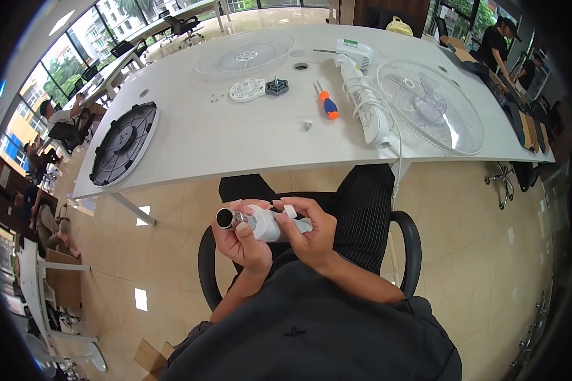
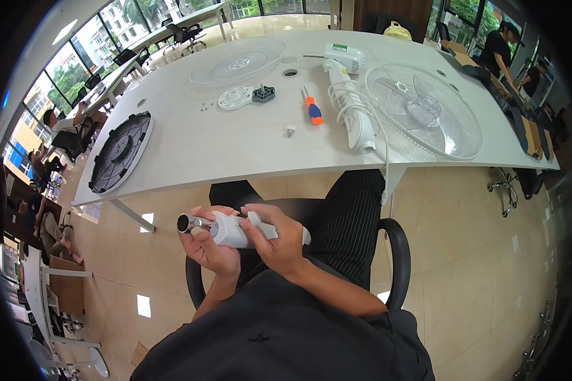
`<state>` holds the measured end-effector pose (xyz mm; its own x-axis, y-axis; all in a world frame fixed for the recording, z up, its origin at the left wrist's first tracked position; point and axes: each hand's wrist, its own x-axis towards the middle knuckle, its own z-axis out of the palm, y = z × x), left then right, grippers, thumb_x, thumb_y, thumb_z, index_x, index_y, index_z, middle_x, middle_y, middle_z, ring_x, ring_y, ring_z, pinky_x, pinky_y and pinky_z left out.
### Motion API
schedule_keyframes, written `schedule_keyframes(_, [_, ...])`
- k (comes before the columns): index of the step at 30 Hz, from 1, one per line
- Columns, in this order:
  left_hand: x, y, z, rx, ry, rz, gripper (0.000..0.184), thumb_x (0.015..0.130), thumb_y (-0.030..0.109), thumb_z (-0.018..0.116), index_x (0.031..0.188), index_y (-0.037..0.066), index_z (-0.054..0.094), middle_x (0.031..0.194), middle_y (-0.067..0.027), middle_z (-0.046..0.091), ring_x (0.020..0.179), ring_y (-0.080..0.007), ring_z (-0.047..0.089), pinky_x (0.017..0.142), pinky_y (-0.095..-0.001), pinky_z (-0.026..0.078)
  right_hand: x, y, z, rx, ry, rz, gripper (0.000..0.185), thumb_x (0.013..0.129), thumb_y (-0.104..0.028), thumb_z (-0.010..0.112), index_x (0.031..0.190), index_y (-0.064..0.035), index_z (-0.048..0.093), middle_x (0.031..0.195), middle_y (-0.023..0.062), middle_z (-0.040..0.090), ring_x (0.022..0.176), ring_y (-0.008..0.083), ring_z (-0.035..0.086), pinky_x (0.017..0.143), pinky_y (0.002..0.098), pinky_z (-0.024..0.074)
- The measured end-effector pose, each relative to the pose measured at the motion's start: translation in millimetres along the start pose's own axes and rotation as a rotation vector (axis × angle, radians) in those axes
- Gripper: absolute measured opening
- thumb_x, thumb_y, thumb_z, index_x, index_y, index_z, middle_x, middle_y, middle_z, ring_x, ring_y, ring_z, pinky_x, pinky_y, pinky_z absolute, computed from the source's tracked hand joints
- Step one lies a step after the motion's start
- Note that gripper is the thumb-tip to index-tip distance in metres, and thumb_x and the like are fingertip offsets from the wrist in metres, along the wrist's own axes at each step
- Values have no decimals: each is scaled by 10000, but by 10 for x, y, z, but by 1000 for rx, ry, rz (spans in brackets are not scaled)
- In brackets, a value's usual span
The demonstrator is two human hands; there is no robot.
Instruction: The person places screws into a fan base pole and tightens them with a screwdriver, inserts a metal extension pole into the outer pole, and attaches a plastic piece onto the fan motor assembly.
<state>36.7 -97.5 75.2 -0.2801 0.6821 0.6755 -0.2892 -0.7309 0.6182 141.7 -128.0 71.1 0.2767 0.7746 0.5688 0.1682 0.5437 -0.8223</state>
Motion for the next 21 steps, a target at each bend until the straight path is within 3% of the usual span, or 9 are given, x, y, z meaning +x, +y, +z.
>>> schedule_keyframes(5, [-14,27,-18,27,4,11,377,977,303,534,1157,-15,439,896,-108,551,750,-291,632,663,-401,549,-26,19,-55,-66,-115,-39,256,877,-44,650,1107,62,618,1029,158,706,915,187,696,795,288,541])
schedule_keyframes(9, [-82,-135,-213,106,129,-26,304,933,191,566,1134,-13,463,941,-134,572,768,-296,630,651,-397,545,14,-34,-131,-69,-207,-54,324,907,-85,602,1208,35,600,1085,185,684,999,234,675,867,314,516])
schedule_keyframes(10, [-70,-126,-150,9,130,-46,298,930,193,565,1111,-27,477,960,-137,592,764,-273,624,679,-380,534,28,-82,-151,-55,-200,-19,288,894,-71,610,1167,19,630,1079,191,679,1006,240,669,874,318,510])
schedule_keyframes(12, [-13,-50,-57,-109,117,-92,309,939,219,556,1096,-37,485,964,-129,602,766,-241,610,706,-361,515,97,-114,-219,-46,-234,24,274,872,-97,666,1116,26,647,908,124,658,832,193,652,746,301,509])
schedule_keyframes(14, [12,44,64,-82,92,-96,339,957,267,543,1108,-28,472,929,-107,571,780,-232,600,706,-356,503,170,-159,-300,33,-279,184,255,847,-153,729,1025,21,674,752,45,589,687,87,553,639,235,456])
schedule_keyframes(15, [22,78,112,-48,81,-68,354,964,291,538,1111,-23,465,911,-95,553,789,-230,598,706,-353,499,194,-133,-319,130,-301,299,196,864,-186,720,878,0,659,668,15,528,630,49,473,571,220,406])
schedule_keyframes(17, [-42,35,70,-25,40,-65,389,971,326,530,1119,-24,449,890,-78,520,783,-229,599,705,-349,499,257,-83,-375,75,-391,324,253,886,-209,699,753,-23,590,620,-3,477,600,40,411,521,228,346])
schedule_keyframes(21, [-108,46,108,-17,-48,-30,375,962,294,532,1109,-37,439,897,-74,526,781,-222,600,710,-339,498,278,-69,-416,-56,-401,237,309,893,-217,690,700,-34,531,600,-25,449,570,45,365,485,245,292])
